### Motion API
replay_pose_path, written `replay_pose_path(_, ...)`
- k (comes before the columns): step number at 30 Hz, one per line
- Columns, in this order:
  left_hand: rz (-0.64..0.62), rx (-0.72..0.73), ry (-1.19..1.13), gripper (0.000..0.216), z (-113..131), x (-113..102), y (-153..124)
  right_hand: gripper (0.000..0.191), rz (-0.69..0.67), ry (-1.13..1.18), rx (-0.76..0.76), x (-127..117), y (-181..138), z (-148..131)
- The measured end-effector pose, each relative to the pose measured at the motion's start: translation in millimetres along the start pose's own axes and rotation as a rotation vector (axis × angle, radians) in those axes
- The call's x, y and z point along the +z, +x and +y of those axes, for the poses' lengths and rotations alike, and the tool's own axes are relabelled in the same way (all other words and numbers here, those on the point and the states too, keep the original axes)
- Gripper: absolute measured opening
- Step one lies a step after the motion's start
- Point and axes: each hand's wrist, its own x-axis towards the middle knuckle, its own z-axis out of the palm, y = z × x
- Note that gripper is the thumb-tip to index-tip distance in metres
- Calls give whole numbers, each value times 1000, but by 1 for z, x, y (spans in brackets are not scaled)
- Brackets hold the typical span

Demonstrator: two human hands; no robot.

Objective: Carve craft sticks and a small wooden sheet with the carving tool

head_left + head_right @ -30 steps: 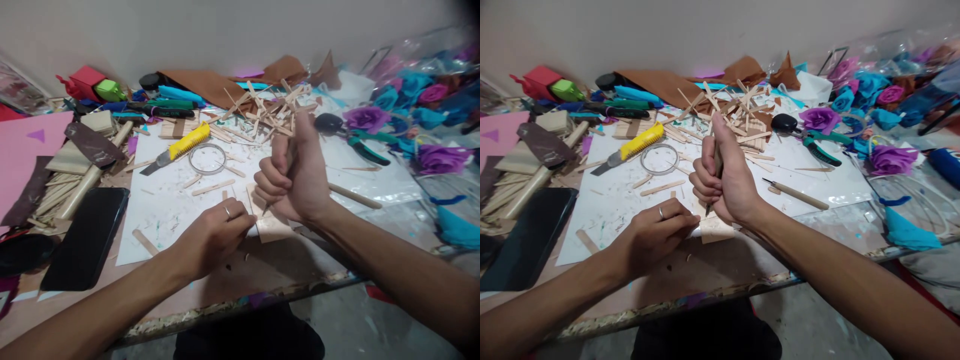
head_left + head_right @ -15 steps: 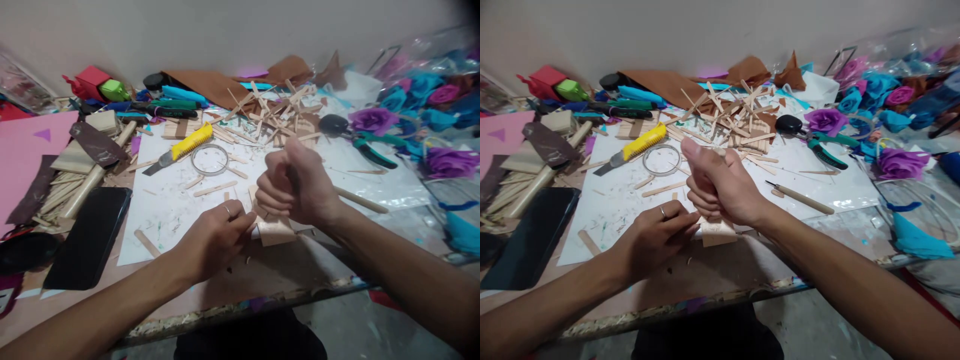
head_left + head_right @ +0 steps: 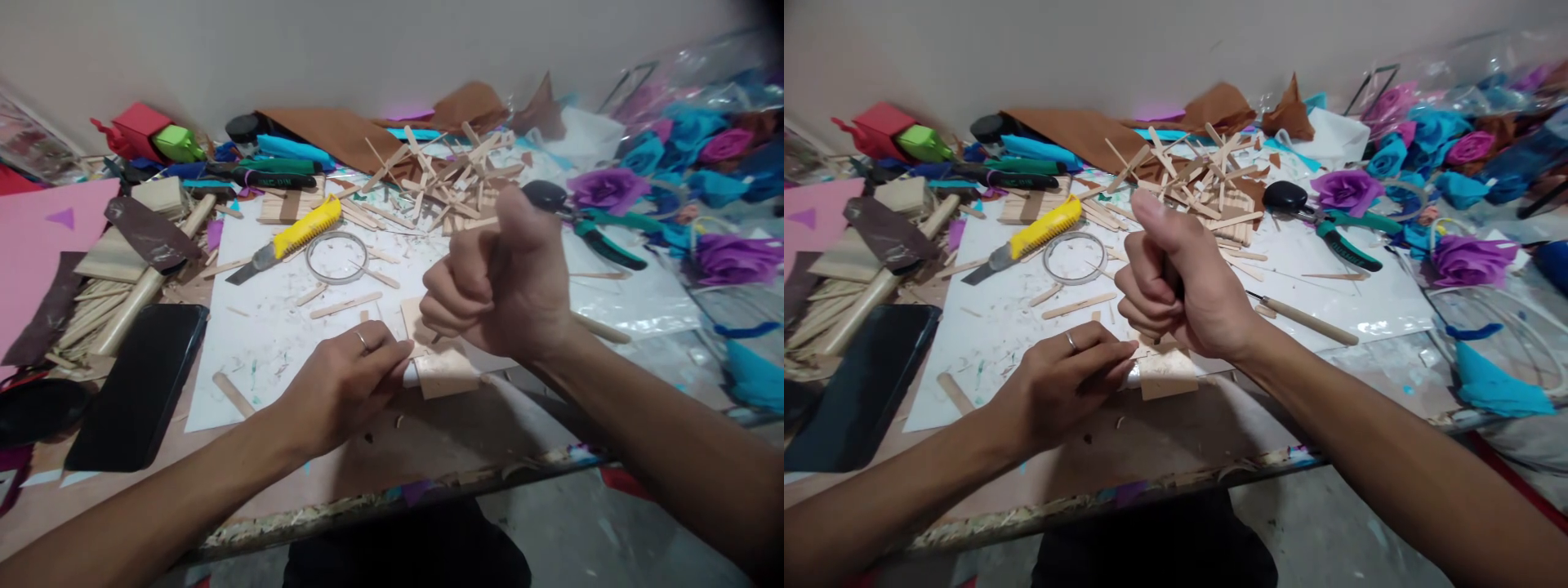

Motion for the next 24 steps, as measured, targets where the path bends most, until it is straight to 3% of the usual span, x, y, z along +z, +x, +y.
replay_pose_path(4,5,0,-43,12,0,-1,0,79,59,39,-28,5,0,2)
replay_pose_path(10,18,-21,-36,10,1,0,0,74,104,35,83,4,0,4)
replay_pose_path(18,31,-13,-9,7,-1,2,1,65,30,175,5,-3,5,11)
replay_pose_path(24,24,-16,-30,8,-2,3,-1,68,-19,80,-10,-5,4,10)
